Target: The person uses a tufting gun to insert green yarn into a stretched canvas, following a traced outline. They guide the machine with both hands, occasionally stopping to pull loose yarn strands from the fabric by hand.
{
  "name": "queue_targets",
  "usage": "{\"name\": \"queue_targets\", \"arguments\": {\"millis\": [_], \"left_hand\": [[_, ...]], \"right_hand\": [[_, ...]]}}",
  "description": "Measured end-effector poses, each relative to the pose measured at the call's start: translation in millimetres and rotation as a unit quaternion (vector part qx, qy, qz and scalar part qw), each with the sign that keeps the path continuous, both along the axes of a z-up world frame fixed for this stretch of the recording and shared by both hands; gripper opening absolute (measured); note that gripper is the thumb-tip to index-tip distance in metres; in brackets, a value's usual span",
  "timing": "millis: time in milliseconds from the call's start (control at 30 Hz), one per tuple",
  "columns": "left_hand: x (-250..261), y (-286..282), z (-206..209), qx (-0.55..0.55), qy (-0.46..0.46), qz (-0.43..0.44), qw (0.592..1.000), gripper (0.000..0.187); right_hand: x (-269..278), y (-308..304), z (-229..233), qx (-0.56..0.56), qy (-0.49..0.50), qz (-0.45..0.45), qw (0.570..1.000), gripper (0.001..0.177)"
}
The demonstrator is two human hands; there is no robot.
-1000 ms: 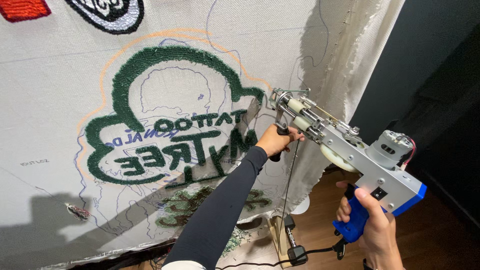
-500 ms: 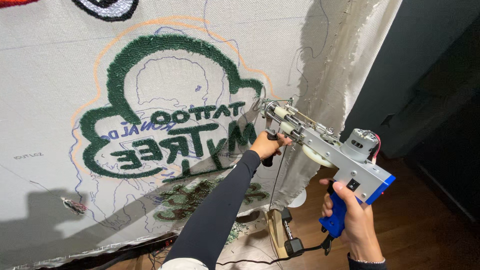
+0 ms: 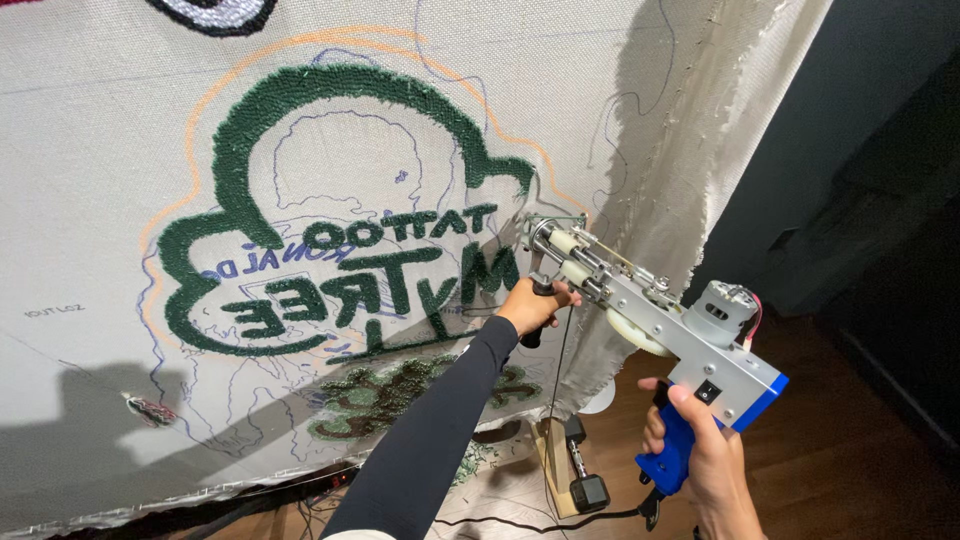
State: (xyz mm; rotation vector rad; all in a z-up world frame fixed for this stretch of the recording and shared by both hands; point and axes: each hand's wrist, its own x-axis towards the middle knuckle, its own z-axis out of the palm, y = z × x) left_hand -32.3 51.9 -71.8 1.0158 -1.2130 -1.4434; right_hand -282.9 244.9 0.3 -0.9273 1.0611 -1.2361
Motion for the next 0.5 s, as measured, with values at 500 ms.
{"name": "queue_targets", "arguments": {"millis": [500], "left_hand": [[13,10,0,0.003,-0.093,0.022,0.995,0.023]], "right_hand": [[7,-5,-19,0.017,-0.045,0.024,0.999,0.054]]}}
